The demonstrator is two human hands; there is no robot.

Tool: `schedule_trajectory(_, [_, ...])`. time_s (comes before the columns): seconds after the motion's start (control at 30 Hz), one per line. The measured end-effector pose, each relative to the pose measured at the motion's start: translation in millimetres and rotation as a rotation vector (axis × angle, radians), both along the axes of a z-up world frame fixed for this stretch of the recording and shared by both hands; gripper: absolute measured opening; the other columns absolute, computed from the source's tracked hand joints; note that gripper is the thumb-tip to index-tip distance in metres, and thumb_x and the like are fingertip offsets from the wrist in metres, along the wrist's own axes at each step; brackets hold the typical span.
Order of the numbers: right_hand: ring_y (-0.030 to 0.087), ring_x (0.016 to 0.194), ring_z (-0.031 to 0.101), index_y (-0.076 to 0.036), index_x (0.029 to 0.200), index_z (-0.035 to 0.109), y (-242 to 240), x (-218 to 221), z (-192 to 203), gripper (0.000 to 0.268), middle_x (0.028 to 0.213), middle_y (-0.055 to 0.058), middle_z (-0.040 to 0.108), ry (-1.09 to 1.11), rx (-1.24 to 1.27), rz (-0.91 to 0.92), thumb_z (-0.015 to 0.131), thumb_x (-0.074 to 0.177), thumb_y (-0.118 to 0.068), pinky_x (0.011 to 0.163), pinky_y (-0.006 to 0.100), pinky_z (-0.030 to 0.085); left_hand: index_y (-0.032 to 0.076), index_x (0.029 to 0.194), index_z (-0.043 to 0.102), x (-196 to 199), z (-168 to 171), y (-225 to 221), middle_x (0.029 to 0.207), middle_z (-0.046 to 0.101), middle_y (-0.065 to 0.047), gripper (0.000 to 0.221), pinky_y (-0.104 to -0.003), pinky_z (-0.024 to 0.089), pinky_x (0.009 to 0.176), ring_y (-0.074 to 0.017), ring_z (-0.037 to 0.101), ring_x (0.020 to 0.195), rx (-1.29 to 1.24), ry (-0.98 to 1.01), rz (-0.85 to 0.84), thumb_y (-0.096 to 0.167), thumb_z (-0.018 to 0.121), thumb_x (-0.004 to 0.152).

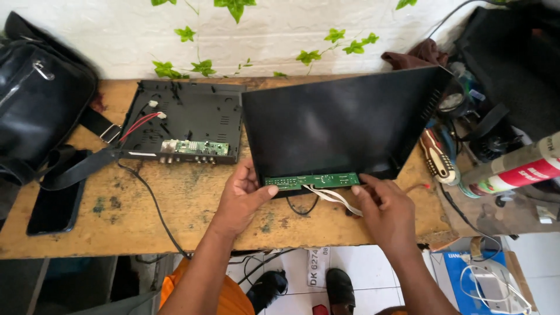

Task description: Disassembling an electronic device by unscrewing the base and removing the top casing.

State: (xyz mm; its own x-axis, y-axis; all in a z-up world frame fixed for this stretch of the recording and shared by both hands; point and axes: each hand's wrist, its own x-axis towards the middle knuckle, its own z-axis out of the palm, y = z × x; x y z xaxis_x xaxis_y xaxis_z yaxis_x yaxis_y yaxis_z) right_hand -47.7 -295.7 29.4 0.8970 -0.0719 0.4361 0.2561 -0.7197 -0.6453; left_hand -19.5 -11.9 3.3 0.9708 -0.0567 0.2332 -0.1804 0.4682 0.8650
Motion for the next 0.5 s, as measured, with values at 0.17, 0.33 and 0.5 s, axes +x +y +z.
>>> schedule_trajectory(0.17, [0.04,0.089,0.073,-0.009,0.112,0.082,6,1,-3,0.021,0.09,0.016,0.076,0.001,0.044,-0.009,0.077,0.093,-0.015,0.077,0.047,0.058,0.006,0.133,0.061,2,-4,2,0.109,0.076,-0.008,0.059,-0.031,0.064,0.087,-0.0135,0.073,0.097,-0.022,0.011,-0.034,-0.009,0.081,0.08])
schedule_trajectory(0.33, [0.038,0.094,0.074,-0.01,0.112,0.081,7,0,-5,0.019,0.094,0.015,0.078,0.0,0.126,-0.014,0.077,0.094,-0.013,0.081,0.045,0.057,0.005,0.137,0.062,1,1,2,0.11,0.076,-0.006,0.06,-0.032,0.063,0.09,-0.013,0.072,0.1,-0.038,0.017,-0.066,-0.006,0.08,0.081])
schedule_trajectory(0.5, [0.03,0.088,0.074,-0.008,0.112,0.082,11,2,0,0.019,0.091,0.016,0.076,0.054,0.262,-0.021,0.078,0.093,-0.009,0.075,0.042,0.059,0.006,0.143,0.059,1,6,4,0.11,0.075,-0.006,0.064,-0.032,0.063,0.092,-0.0117,0.07,0.098,-0.018,0.01,-0.084,-0.003,0.08,0.083])
